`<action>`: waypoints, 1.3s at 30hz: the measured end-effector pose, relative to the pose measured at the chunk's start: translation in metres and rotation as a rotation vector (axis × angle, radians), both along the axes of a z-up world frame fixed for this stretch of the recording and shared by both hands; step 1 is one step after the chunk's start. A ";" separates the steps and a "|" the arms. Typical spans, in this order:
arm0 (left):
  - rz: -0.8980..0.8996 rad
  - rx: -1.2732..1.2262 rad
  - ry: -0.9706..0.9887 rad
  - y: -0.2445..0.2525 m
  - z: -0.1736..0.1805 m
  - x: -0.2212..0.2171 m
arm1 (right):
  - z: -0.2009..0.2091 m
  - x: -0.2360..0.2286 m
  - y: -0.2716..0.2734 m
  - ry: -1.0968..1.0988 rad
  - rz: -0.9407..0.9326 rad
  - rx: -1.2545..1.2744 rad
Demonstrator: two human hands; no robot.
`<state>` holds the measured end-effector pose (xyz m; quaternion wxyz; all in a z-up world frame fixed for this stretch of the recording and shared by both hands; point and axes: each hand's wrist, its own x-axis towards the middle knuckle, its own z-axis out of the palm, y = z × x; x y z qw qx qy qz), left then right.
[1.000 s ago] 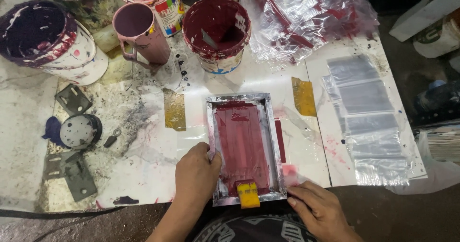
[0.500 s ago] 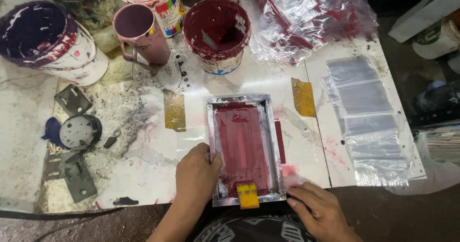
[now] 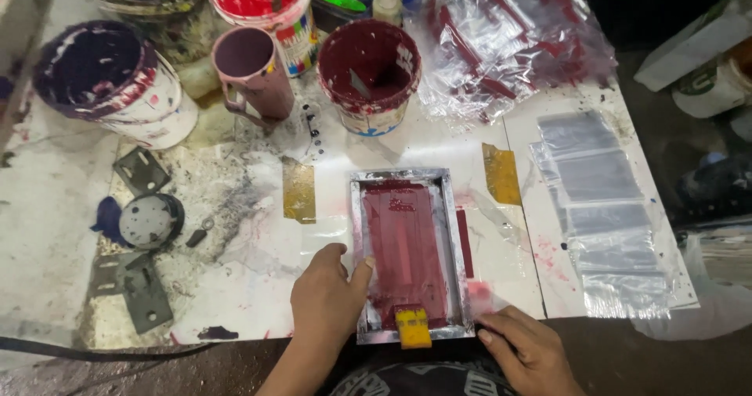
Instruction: The person pours dark red ink from a container into a rectangular metal tray and spreads it evenly using a yellow squeegee. They then pick up a clear plastic sheet and place it onto the work surface.
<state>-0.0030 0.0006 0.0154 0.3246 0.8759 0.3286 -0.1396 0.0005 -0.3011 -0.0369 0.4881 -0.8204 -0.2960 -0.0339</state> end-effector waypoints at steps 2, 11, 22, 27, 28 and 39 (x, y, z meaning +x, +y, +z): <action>-0.047 0.092 -0.186 0.005 -0.031 -0.013 | 0.003 -0.005 0.001 0.064 -0.077 0.007; -0.002 0.014 -0.466 0.018 -0.007 0.014 | 0.042 0.047 0.031 0.014 -0.145 0.050; 0.207 -0.287 -0.683 0.061 0.017 0.139 | 0.083 0.199 0.148 0.387 -0.200 0.147; 0.137 -0.230 -0.659 0.080 -0.004 0.190 | 0.076 0.231 0.173 0.491 -0.207 -0.013; 0.141 -0.233 -0.653 0.079 -0.003 0.194 | 0.064 0.242 0.174 0.496 -0.207 -0.018; 0.641 -1.018 -0.994 0.055 0.020 0.193 | 0.097 0.207 0.177 0.407 -0.166 0.099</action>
